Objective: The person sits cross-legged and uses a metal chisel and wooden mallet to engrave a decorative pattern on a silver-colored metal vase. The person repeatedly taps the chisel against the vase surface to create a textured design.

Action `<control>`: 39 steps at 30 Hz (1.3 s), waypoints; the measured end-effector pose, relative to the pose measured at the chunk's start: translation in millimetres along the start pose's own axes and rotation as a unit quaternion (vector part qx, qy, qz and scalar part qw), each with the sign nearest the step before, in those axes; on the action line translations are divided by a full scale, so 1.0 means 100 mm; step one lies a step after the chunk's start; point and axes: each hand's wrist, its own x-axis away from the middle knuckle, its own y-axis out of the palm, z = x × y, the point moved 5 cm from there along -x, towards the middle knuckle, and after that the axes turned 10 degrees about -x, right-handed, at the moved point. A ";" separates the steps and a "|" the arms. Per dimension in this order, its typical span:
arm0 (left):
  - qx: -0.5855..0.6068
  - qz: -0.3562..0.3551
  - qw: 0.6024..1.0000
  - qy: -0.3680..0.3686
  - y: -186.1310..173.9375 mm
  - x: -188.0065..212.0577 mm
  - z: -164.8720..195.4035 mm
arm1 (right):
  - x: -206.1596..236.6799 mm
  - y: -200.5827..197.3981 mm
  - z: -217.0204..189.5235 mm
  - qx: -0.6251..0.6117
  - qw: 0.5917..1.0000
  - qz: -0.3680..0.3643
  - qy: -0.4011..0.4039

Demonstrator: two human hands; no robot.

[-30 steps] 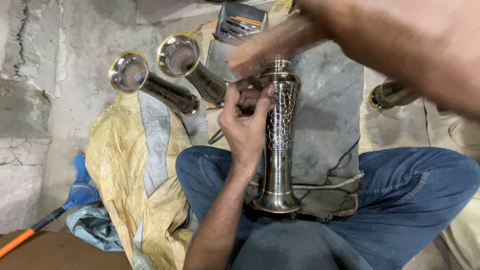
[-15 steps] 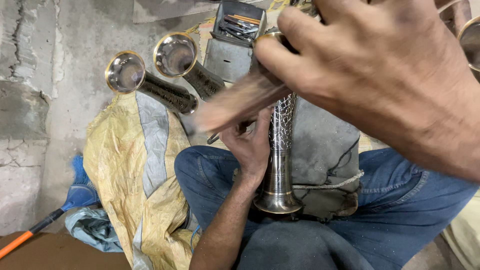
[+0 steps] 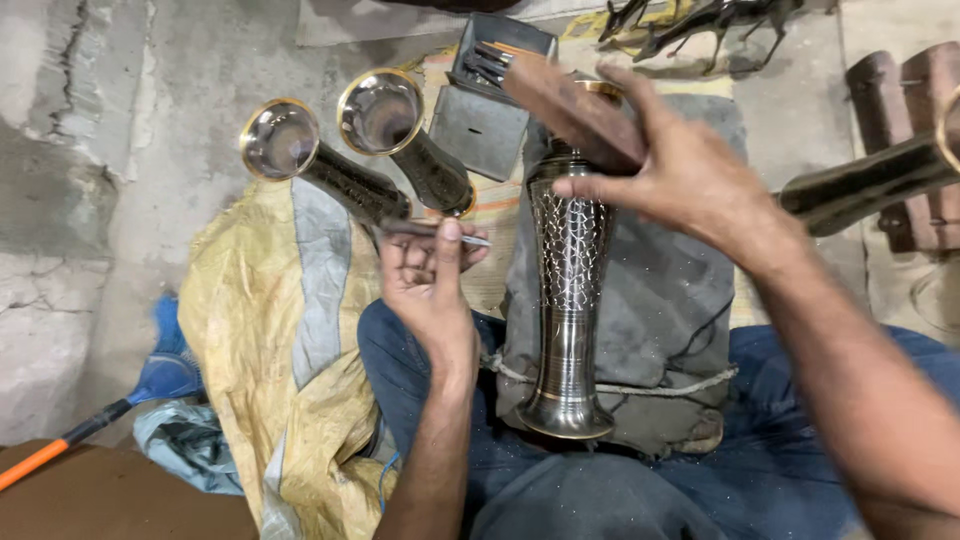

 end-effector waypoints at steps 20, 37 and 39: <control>-0.047 -0.128 0.989 -0.065 0.32 0.02 -0.04 | -0.13 0.13 0.32 -0.014 0.979 -0.088 0.183; -0.053 -0.124 0.987 -0.090 0.10 0.27 -0.08 | -0.08 0.18 0.22 0.009 0.990 -0.015 0.139; -0.049 -0.124 0.987 -0.094 0.06 0.34 -0.11 | -0.07 0.18 0.21 0.007 0.991 -0.008 0.137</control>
